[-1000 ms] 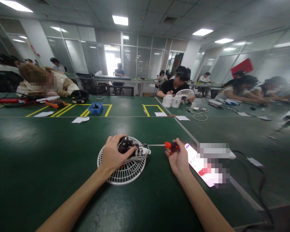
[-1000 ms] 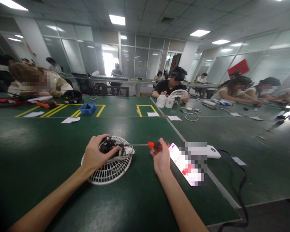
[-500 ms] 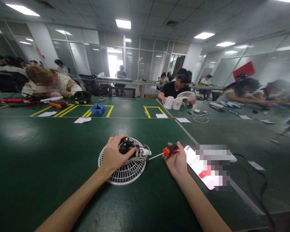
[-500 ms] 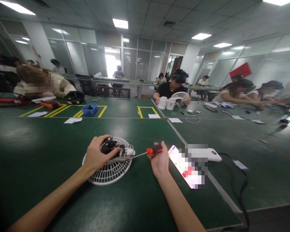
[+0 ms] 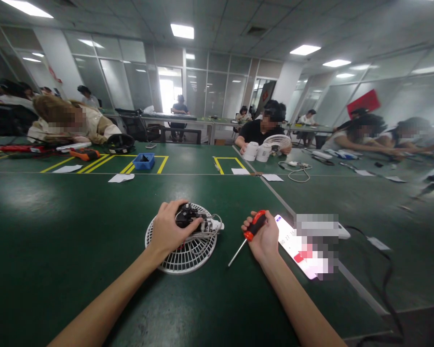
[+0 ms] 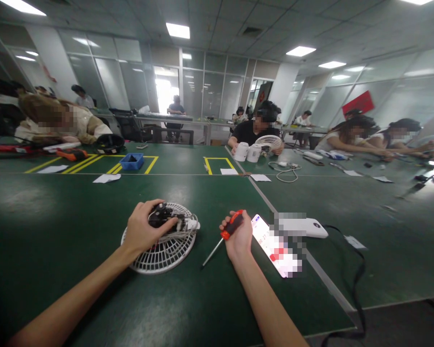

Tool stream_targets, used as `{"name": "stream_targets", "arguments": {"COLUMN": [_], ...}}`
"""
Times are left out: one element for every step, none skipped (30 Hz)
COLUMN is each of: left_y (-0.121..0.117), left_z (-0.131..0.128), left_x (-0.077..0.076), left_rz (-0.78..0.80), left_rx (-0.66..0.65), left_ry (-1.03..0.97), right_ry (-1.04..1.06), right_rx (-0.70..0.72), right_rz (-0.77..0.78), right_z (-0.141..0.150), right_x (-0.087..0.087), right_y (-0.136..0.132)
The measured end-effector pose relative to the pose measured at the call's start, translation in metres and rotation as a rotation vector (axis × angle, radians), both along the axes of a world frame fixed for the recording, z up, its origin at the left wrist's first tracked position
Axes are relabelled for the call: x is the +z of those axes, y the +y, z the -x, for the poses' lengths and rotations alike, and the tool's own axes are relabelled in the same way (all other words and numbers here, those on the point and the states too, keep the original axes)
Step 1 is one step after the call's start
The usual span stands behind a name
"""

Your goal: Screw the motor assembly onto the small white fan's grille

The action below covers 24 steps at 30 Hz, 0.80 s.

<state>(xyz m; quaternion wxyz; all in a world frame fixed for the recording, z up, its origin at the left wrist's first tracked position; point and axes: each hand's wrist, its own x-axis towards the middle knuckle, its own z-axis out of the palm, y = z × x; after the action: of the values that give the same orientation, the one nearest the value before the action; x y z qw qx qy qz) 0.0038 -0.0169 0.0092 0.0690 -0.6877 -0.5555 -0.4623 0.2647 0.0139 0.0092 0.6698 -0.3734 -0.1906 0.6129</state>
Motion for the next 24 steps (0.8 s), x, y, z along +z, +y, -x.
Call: {"name": "stream_targets", "arguments": {"left_y": [0.0, 0.0, 0.0, 0.0, 0.0, 0.0, 0.0, 0.0, 0.0, -0.001, -0.001, -0.001, -0.001, -0.001, -0.001, -0.001, -0.001, -0.001, -0.001, -0.001, -0.001, -0.001, -0.001, -0.001], "left_z": [0.0, 0.0, 0.0, 0.0, 0.0, 0.0, 0.0, -0.001, -0.001, -0.001, -0.001, -0.001, -0.001, -0.001, -0.001, -0.001, -0.001, 0.0, 0.0, 0.0, 0.0, 0.0, 0.0, 0.0], "left_x": [0.0, 0.0, 0.0, 0.0, 0.001, 0.001, 0.001, 0.002, 0.002, 0.002, 0.003, 0.003, 0.003, 0.003, 0.003, 0.003, 0.003, 0.002, 0.002, 0.002, 0.002, 0.002, 0.003, 0.003], "left_rz": [0.002, 0.006, 0.007, 0.007, 0.005, 0.002, -0.001, -0.003, -0.006, -0.007, -0.008, -0.01, -0.01, -0.008, -0.005, -0.003, -0.002, 0.0, 0.0, 0.0, 0.001, 0.002, 0.002, -0.001], "left_rx": [0.001, 0.0, -0.001, -0.001, -0.002, -0.003, -0.003, -0.002, 0.0, 0.001, 0.003, 0.005, 0.005, 0.004, 0.005, 0.005, 0.006, 0.005, 0.005, 0.003, 0.002, 0.002, 0.002, 0.002], "left_ry": [0.0, 0.001, 0.003, 0.005, 0.006, 0.007, 0.006, 0.006, 0.006, 0.008, 0.009, 0.009, 0.008, 0.005, 0.002, 0.0, -0.001, -0.001, 0.0, 0.001, 0.002, 0.002, 0.002, 0.0], "right_ry": [0.016, 0.026, 0.027, 0.016, -0.004, -0.027, -0.051, -0.068, -0.081, -0.088, -0.091, -0.094, -0.098, -0.101, -0.103, -0.104, -0.105, -0.105, -0.103, -0.099, -0.093, -0.084, -0.073, -0.062], "right_rx": [0.021, 0.04, 0.057, 0.068, 0.076, 0.084, 0.092, 0.105, 0.122, 0.143, 0.164, 0.181, 0.195, 0.203, 0.206, 0.207, 0.208, 0.211, 0.214, 0.219, 0.227, 0.24, 0.261, 0.285], "right_rz": [0.012, 0.03, 0.053, 0.072, 0.087, 0.096, 0.104, 0.109, 0.116, 0.123, 0.133, 0.145, 0.157, 0.167, 0.175, 0.18, 0.182, 0.181, 0.178, 0.174, 0.17, 0.166, 0.162, 0.158], "right_z": [0.001, 0.002, 0.003, 0.004, 0.005, 0.007, 0.008, 0.009, 0.011, 0.012, 0.013, 0.014, 0.015, 0.016, 0.016, 0.017, 0.017, 0.017, 0.016, 0.016, 0.015, 0.014, 0.013, 0.012], "right_x": [0.001, 0.003, 0.004, 0.006, 0.007, 0.009, 0.01, 0.011, 0.012, 0.013, 0.013, 0.014, 0.014, 0.014, 0.014, 0.014, 0.014, 0.013, 0.013, 0.013, 0.013, 0.013, 0.013, 0.012], "right_y": [-0.001, -0.002, -0.003, -0.004, -0.006, -0.007, -0.008, -0.008, -0.009, -0.009, -0.009, -0.01, -0.009, -0.009, -0.009, -0.009, -0.009, -0.008, -0.008, -0.008, -0.008, -0.008, -0.007, -0.007]}}
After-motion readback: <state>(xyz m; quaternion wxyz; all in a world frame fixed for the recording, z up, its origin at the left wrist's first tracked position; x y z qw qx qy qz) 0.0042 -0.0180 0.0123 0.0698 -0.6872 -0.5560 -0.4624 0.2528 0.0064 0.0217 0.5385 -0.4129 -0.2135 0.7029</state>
